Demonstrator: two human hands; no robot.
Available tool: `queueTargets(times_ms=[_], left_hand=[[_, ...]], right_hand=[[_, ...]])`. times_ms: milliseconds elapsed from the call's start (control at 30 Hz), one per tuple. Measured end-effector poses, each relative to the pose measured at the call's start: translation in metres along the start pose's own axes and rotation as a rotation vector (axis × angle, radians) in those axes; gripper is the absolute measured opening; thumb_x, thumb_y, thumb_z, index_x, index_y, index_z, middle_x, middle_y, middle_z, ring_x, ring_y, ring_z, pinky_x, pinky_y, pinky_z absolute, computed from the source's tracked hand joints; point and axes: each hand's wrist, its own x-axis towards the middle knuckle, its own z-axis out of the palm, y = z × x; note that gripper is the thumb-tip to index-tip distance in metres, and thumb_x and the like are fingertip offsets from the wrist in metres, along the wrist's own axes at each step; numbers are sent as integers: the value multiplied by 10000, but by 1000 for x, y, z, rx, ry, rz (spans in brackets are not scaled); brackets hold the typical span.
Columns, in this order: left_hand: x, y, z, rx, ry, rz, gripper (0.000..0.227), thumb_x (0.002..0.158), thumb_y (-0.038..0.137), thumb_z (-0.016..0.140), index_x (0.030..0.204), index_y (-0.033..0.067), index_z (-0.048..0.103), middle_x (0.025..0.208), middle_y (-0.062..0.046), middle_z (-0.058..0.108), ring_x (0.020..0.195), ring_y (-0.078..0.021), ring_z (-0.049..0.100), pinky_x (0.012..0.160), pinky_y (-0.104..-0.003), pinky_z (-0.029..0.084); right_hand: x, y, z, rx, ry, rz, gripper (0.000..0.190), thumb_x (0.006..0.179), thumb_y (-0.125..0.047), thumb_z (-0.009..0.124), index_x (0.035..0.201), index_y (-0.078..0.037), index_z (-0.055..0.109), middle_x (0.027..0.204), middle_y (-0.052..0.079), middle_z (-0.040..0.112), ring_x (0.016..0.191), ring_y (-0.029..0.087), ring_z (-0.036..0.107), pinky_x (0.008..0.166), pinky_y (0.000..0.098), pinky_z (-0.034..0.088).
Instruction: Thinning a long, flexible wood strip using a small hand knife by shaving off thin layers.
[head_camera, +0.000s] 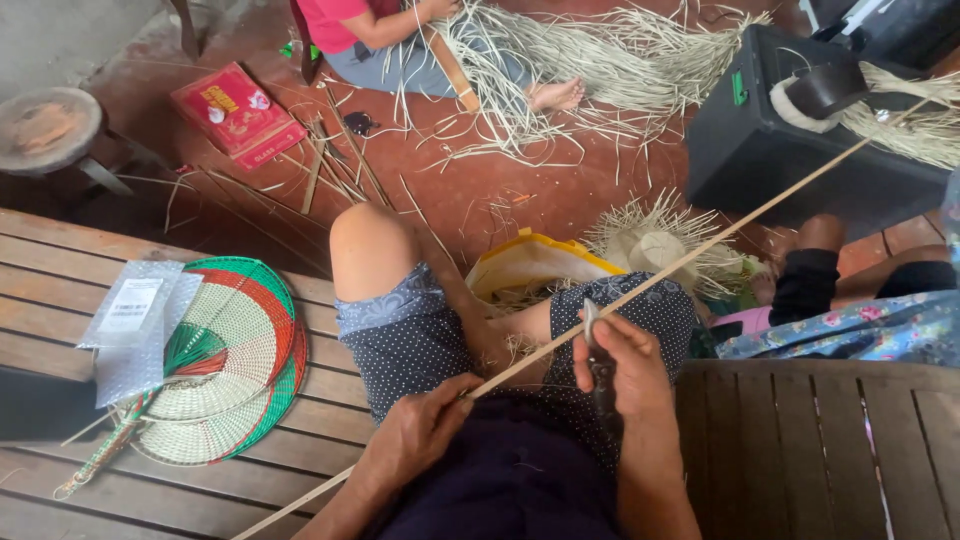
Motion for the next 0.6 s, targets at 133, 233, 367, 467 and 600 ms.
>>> queueTargets(times_ms=[133,233,367,467,600], left_hand=[[22,3,12,92,35,76,238,902,148,641,1100,39,713,900,-83,805,673,-259,756,616,-342,576],[32,10,22,-11,46,96,113,880,86,631,961,30,686,796,-86,760,609,-240,683,583,-335,540],[29,19,21,-82,28,37,201,884,64,622,1050,47,735,673,-42,713,516,-171,609,506,-313,499],[19,12,11,-28,15,33,207,884,101,652,1049,21,746,724,-52,786,535,-168,688,523,-287,545],[6,-1,-2,-47,-4,-54,240,886,99,652,1106,51,735,724,-15,763,548,-111,637,519,-266,526]], right_hand=[[0,18,26,-242,20,93,373,961,-111,631,1302,38,603,750,143,728,454,186,618,389,297,520],[-10,27,56,-376,6,267,422,955,-97,596,1354,36,572,722,150,699,451,189,594,413,284,490],[-6,40,26,-296,-141,185,145,980,-63,604,957,54,688,720,146,715,455,174,612,408,280,527],[-4,16,33,-271,-139,131,164,976,-68,606,879,26,699,677,126,706,439,166,593,416,277,490],[2,8,19,-224,-142,86,176,980,-106,622,887,24,696,736,134,725,457,170,608,418,281,507]])
